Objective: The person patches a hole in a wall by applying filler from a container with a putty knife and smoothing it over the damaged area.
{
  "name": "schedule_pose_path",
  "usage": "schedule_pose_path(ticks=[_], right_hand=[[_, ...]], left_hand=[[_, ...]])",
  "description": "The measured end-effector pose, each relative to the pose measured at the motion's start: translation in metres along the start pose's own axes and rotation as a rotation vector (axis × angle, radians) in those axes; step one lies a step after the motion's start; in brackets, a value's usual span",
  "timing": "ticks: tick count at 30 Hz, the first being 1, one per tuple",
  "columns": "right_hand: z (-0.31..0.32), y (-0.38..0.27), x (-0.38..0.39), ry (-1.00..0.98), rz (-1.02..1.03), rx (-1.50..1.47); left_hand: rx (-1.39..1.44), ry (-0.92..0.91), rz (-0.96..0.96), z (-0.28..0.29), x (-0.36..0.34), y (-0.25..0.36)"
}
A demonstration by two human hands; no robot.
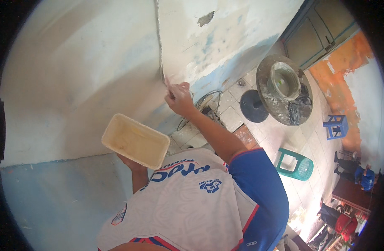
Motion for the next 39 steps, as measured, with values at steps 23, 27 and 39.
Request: schedule_pose_path(ticks=[23, 27, 39], right_hand=[[0.005, 0.027, -0.046, 0.074, 0.194, 0.219], [0.030, -0.003, -0.002, 0.083, 0.063, 0.084], [0.005, 0.028, -0.019, 0.070, 0.243, 0.206]], left_hand=[[-0.088, 0.000, 0.078, 0.026, 0.005, 0.001], [0.031, 0.034, 0.053, 0.026, 0.010, -0.001], [0.035, -0.002, 0.086, 0.023, 0.005, -0.008]])
Point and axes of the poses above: each hand's wrist, its own x-axis away from the middle knuckle, its own z-axis out of the back of the hand, y = z × x, the point moved 4 cm from there along -x, towards the middle knuckle, and after that the axes turned 8 degrees about -y, right-handed, at the moved point
